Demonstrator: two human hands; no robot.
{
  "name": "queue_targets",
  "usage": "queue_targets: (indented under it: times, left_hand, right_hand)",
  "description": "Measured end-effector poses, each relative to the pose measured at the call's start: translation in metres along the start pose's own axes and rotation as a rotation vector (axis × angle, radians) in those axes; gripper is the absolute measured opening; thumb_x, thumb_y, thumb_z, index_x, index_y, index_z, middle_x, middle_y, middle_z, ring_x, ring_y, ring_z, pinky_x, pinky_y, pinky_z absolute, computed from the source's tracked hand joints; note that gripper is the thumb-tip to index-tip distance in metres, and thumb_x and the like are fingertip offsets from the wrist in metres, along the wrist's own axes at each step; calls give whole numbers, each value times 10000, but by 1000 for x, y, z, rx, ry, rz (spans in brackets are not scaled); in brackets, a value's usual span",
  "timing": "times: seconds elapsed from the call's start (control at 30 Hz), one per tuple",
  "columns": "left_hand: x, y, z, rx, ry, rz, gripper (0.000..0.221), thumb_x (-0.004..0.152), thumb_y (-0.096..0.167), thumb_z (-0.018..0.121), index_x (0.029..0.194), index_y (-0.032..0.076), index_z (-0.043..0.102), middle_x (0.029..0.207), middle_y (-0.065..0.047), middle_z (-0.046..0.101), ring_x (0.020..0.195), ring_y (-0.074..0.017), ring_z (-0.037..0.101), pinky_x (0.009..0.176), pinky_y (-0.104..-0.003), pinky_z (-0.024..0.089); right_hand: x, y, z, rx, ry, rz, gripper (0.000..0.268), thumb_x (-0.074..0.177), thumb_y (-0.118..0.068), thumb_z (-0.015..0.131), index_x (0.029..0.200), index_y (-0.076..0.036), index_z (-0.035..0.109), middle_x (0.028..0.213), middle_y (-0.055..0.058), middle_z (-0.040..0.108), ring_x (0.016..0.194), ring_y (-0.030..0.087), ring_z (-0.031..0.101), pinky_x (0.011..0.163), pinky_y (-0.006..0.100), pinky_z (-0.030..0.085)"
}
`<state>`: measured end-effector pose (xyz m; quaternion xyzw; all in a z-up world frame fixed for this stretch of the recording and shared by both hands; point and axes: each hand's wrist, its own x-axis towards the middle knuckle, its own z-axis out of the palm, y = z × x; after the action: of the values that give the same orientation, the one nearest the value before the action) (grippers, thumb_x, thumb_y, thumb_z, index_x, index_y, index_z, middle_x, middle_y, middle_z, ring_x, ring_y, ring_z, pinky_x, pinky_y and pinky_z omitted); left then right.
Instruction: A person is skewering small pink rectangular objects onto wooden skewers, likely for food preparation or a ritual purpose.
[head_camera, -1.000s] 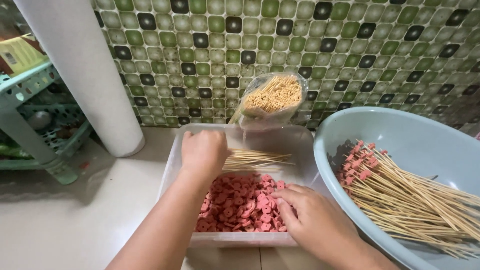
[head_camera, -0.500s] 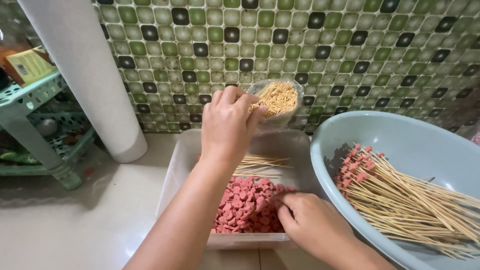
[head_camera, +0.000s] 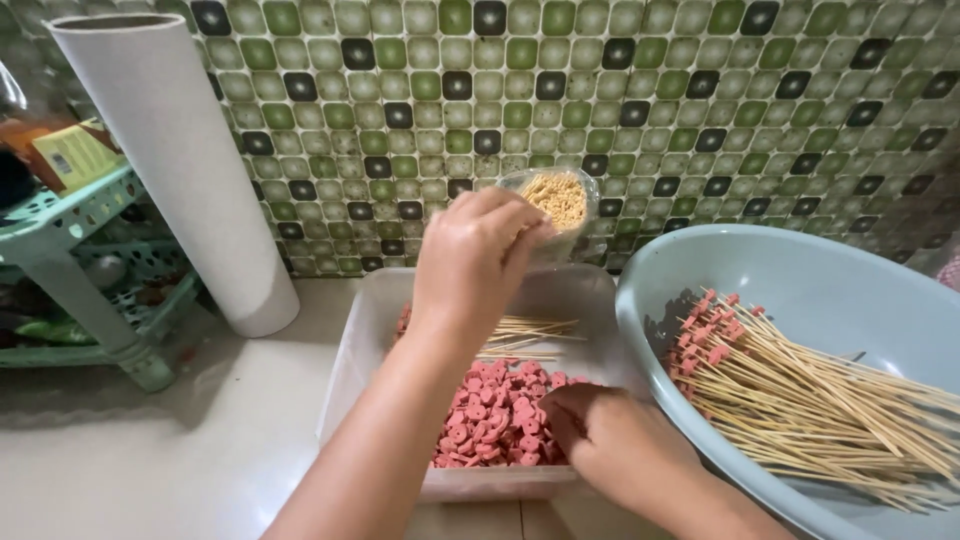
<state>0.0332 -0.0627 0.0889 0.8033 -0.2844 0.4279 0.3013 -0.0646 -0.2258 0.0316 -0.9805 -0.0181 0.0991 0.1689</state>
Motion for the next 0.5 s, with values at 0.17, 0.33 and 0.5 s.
queue_targets:
  times: [0.17,0.33,0.5]
  left_hand:
    - [-24,43,-15,-72,31,185,22,927,35,762,928,57,764,891,-90,779,803,-208,708,732,-288,654]
    - [-56,77,-21,-76,30,327,195,834,-81,812,963,23,710,946,-142,722,808,-250,658,664,-312,583]
    - [-69,95,-31,-59,97,375,295,861,-218,724,1021,26,682,970,-130,627,759,-267,551,652,-370,505]
  right_hand:
    - [11,-12,-18,392,2,138,400,1095,-179,424,1336,-335,702,948,-68,822,793,88,683,637,297,558]
    - [-21,-41,-61,1031,76,275,387,1025,-267,431,1247,-43,656,1162,157,746,1053,261,679,942,391,529]
    - [-2,-12,-52,1509,14,138,220,1037,-262,589,1105,-62,650,967,94,649,901,185,589,930,399,467]
